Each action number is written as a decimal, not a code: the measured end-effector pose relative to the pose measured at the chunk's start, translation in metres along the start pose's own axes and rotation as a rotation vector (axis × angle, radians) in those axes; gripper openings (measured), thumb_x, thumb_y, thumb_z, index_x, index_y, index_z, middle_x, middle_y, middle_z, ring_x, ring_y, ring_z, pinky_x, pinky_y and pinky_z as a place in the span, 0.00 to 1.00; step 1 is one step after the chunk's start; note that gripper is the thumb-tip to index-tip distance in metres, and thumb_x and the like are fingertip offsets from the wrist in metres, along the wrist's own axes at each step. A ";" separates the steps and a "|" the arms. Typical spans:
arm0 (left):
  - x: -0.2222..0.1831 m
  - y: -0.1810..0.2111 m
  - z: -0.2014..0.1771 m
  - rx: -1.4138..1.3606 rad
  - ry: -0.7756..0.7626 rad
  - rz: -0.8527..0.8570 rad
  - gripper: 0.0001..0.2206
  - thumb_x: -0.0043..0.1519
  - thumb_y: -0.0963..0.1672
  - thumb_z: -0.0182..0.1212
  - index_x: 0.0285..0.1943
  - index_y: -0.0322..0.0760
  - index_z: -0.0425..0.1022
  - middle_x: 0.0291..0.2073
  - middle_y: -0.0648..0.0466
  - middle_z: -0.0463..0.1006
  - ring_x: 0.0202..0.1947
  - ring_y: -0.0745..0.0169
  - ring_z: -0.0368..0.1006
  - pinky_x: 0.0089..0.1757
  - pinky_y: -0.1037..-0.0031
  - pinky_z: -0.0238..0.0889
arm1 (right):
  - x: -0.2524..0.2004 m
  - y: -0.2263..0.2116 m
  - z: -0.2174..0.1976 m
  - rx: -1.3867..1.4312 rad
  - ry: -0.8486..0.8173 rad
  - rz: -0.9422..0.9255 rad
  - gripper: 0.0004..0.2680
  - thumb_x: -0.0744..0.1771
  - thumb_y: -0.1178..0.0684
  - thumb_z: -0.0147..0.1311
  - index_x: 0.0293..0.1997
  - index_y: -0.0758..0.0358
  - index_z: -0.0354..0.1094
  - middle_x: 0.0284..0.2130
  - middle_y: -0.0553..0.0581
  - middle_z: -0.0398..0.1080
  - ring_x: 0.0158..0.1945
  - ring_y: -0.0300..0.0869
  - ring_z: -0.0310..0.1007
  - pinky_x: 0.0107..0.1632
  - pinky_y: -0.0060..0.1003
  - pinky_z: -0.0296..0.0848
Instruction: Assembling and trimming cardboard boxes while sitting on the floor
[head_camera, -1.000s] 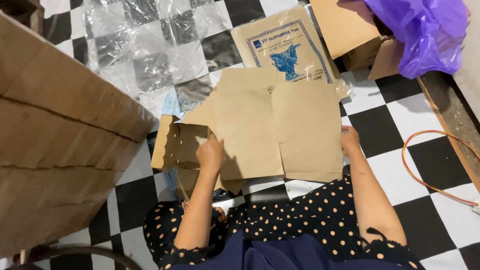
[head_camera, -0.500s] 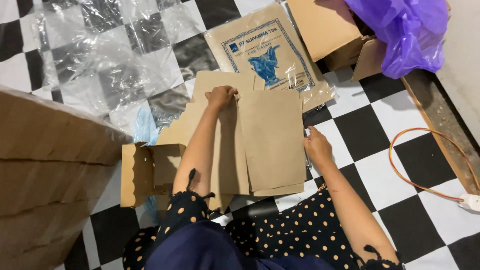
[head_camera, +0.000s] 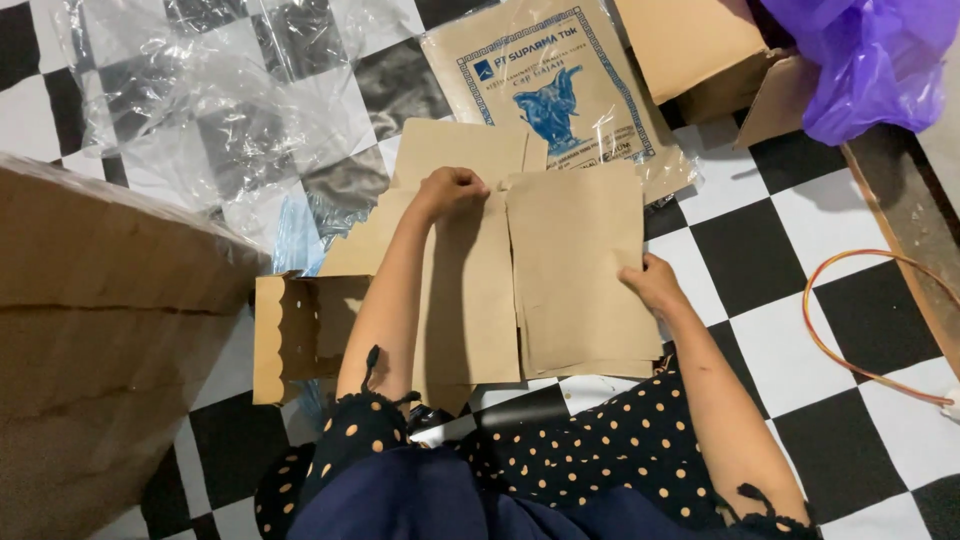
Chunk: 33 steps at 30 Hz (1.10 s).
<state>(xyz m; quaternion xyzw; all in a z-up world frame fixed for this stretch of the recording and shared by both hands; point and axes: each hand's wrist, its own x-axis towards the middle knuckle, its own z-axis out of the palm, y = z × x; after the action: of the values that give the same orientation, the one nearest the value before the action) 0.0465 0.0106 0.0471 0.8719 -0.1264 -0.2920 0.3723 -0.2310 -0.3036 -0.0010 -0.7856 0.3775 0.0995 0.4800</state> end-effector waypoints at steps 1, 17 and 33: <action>-0.004 0.004 0.002 -0.002 -0.002 0.000 0.07 0.55 0.54 0.69 0.38 0.62 0.85 0.41 0.60 0.84 0.54 0.51 0.77 0.58 0.66 0.59 | -0.011 -0.011 -0.008 -0.002 0.001 0.002 0.19 0.59 0.49 0.63 0.52 0.67 0.72 0.39 0.67 0.77 0.45 0.58 0.78 0.42 0.49 0.75; 0.011 0.009 0.043 0.167 0.153 0.024 0.07 0.59 0.49 0.65 0.40 0.51 0.85 0.38 0.56 0.85 0.47 0.49 0.80 0.47 0.59 0.50 | -0.087 -0.105 -0.005 -0.105 0.307 -0.396 0.29 0.67 0.59 0.58 0.76 0.61 0.43 0.40 0.73 0.69 0.40 0.63 0.73 0.42 0.52 0.72; 0.027 -0.005 0.064 0.304 0.238 0.019 0.04 0.56 0.50 0.67 0.33 0.54 0.85 0.32 0.57 0.85 0.43 0.49 0.80 0.48 0.58 0.50 | -0.053 -0.133 0.120 -0.056 -0.149 -0.223 0.24 0.70 0.55 0.39 0.77 0.32 0.47 0.41 0.65 0.77 0.33 0.47 0.79 0.34 0.37 0.80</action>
<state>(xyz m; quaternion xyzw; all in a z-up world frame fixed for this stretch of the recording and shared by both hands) 0.0294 -0.0343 -0.0032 0.9451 -0.1324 -0.1609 0.2516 -0.1515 -0.1436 0.0550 -0.8261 0.2484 0.1141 0.4927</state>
